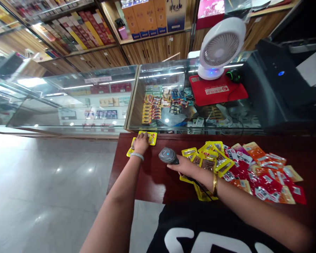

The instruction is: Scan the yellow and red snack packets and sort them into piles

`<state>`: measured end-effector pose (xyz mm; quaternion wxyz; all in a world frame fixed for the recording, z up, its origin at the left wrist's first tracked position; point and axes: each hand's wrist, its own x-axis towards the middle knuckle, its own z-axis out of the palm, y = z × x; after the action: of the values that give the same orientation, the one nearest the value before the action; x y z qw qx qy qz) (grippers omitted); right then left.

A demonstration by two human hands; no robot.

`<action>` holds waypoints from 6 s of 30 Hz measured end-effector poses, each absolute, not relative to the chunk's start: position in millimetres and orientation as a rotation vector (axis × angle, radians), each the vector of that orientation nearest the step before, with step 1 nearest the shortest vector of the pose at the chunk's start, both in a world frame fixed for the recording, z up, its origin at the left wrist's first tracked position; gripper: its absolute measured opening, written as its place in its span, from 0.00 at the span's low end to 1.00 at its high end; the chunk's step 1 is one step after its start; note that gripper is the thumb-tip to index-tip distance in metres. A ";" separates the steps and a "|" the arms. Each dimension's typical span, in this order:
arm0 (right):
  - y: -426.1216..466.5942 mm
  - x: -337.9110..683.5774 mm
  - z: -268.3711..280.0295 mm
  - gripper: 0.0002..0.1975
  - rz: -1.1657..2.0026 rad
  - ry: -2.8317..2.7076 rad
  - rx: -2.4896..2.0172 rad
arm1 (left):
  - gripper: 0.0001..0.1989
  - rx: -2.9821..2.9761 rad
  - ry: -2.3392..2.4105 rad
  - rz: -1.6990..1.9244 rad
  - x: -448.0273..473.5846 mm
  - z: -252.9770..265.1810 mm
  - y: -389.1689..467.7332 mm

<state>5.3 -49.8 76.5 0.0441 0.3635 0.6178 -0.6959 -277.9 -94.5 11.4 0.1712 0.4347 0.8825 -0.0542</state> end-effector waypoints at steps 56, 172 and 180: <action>-80.7 101.5 73.9 0.28 -2.100 2.188 0.812 | 0.33 0.887 2.761 0.368 -241.1 -1.0 -185.3; -79.7 166.1 54.0 0.27 -1.921 2.163 1.285 | 0.28 0.119 1.456 1.251 -97.3 -4.1 -210.3; -73.1 139.9 59.5 0.27 -1.991 2.241 1.181 | 0.31 0.063 1.523 1.304 -94.4 0.5 -223.1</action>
<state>139.9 -73.1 59.5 -0.0401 0.3662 0.6950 -0.6174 -94.4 -223.1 0.5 0.5377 0.0265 0.6401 0.5482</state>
